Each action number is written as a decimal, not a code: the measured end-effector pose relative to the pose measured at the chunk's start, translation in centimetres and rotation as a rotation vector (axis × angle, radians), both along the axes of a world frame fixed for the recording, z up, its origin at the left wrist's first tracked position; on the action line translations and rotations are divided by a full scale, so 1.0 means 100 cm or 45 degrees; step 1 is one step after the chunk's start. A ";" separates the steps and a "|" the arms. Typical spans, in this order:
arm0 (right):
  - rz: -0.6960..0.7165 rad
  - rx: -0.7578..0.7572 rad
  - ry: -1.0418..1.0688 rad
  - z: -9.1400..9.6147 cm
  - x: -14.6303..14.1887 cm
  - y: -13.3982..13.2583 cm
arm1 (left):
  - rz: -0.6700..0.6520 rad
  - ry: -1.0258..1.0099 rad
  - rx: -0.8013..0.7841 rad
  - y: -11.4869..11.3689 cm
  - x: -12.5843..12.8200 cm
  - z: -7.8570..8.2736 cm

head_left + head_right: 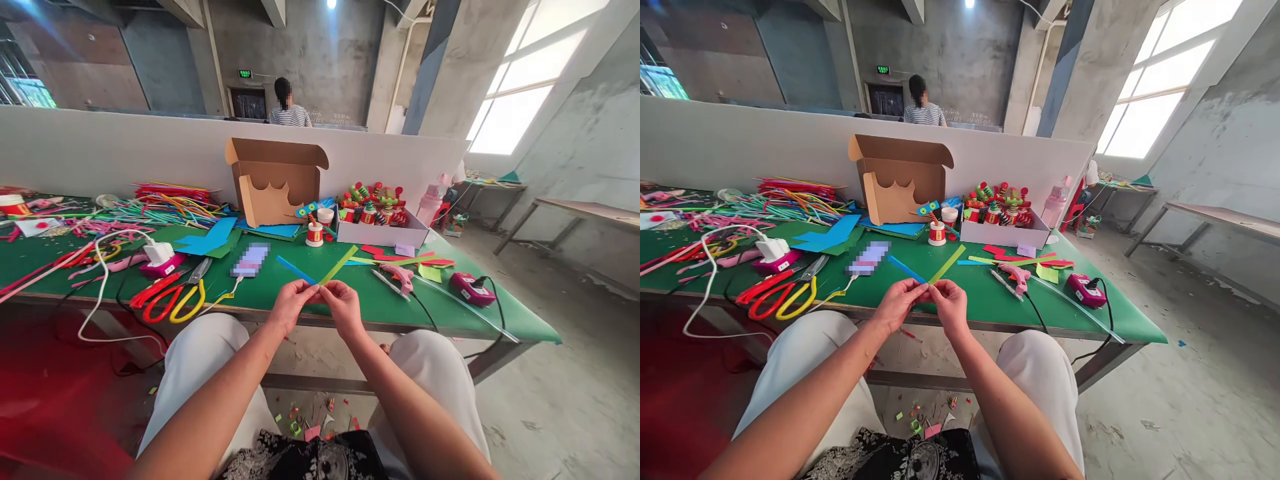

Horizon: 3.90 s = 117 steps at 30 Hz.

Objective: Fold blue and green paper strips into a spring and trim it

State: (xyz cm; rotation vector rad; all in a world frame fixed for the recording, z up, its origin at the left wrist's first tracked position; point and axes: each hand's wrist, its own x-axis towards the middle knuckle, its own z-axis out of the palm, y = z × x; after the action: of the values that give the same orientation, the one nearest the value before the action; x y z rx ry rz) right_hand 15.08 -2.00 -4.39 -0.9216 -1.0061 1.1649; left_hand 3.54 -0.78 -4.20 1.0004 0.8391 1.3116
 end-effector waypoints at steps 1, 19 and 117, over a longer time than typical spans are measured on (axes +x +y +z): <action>-0.008 0.008 -0.012 0.000 0.000 0.000 | -0.004 -0.001 -0.005 -0.001 0.001 0.000; 0.067 0.009 -0.116 0.002 0.004 -0.003 | 0.260 0.308 0.175 -0.005 -0.001 -0.003; 0.198 -0.273 0.184 -0.057 -0.003 -0.175 | -0.027 0.085 -0.188 -0.169 -0.015 -0.058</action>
State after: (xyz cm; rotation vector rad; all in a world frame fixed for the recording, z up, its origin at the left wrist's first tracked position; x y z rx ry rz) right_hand 14.74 -19.52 -10.12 -0.9239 -0.8584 1.4715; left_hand 2.07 -17.69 -9.98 0.9379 0.9597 1.1856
